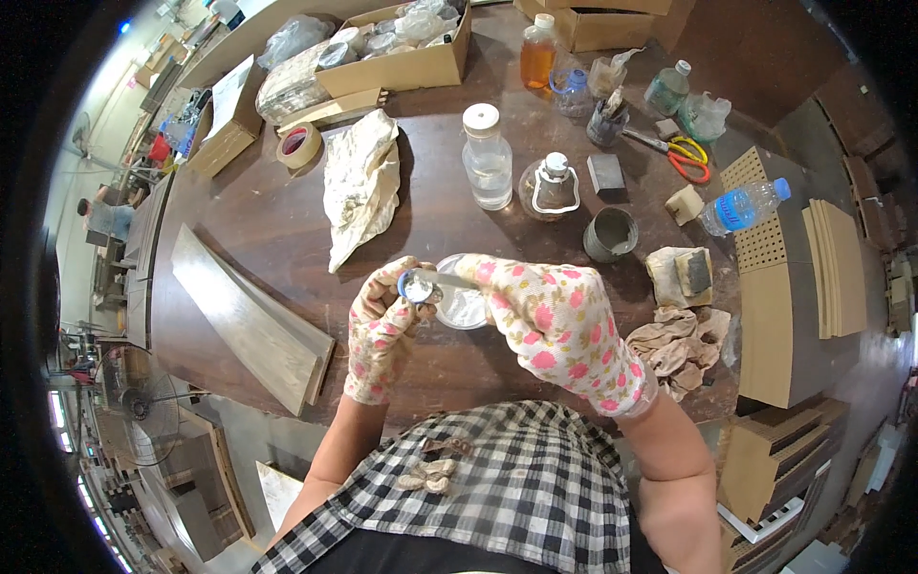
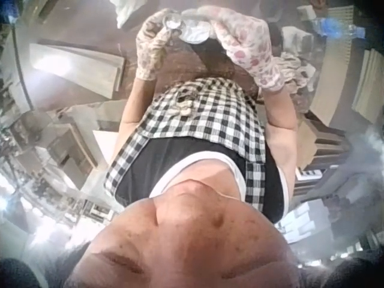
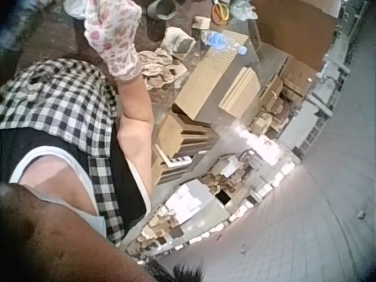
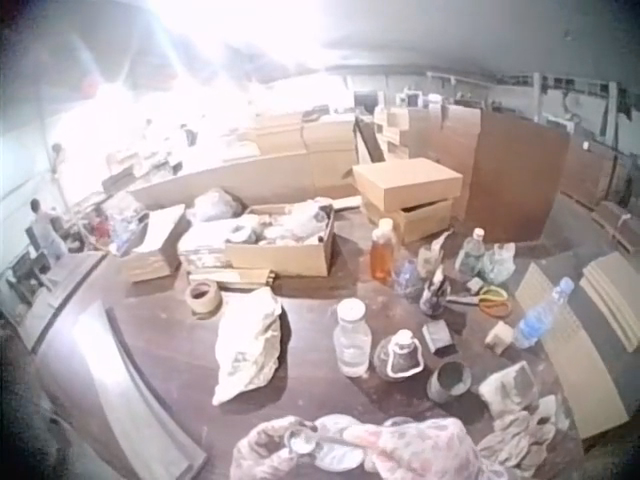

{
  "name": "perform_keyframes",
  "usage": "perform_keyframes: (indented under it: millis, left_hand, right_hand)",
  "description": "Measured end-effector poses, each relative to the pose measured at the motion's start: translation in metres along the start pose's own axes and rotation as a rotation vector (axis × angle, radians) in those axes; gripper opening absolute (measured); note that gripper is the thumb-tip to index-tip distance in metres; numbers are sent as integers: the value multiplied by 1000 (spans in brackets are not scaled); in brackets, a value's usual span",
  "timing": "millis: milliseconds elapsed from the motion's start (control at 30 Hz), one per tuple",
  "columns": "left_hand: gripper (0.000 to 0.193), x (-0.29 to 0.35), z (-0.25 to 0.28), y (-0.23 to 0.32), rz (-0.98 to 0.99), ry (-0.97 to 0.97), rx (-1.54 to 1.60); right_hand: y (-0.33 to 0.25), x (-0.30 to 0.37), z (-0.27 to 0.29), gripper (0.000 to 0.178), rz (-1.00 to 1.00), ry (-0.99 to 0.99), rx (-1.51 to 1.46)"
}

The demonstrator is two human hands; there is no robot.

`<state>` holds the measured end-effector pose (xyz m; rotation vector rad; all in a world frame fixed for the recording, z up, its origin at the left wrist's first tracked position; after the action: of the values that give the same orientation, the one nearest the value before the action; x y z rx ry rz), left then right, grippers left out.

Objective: The person uses a spatula to scoop a white substance from a container and apply it to the inside of a blue cap held in the other hand.

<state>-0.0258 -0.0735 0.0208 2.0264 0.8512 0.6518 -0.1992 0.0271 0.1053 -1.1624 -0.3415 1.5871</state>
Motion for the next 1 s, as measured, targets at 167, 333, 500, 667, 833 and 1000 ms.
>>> perform_keyframes:
  millis: [167,333,500,667,833,1000]
  left_hand:
    - [50,3,2,-2,72,-7,57]
    - [48,-1,10,-4,172,-36,193]
    - [40,-4,9,-1,137,-72,146]
    - [38,1,14,-2,105,-99,166]
    - [38,3,17,2,198,-142,241]
    - [37,3,24,2,290,-176,364]
  right_hand:
    - [-7,2,-5,24,37,-57,88]
    - [-20,4,-16,36,99,-47,305]
    - [-38,4,-23,43,29,-98,330]
    - [-51,5,-33,35,15,-87,448]
    - [-54,20,-42,49,102,-101,558]
    - [-59,29,-48,46,88,-155,628]
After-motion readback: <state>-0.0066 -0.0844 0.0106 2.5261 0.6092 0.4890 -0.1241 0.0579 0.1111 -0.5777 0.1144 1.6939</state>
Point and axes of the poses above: each hand's wrist, its own x-axis away from the middle knuckle, its own z-axis out of the back of the hand, y = z × x, the point moved 3 cm from there along -x, towards the middle knuckle, and after that the axes turned 6 degrees about z, right-handed, at the moved point
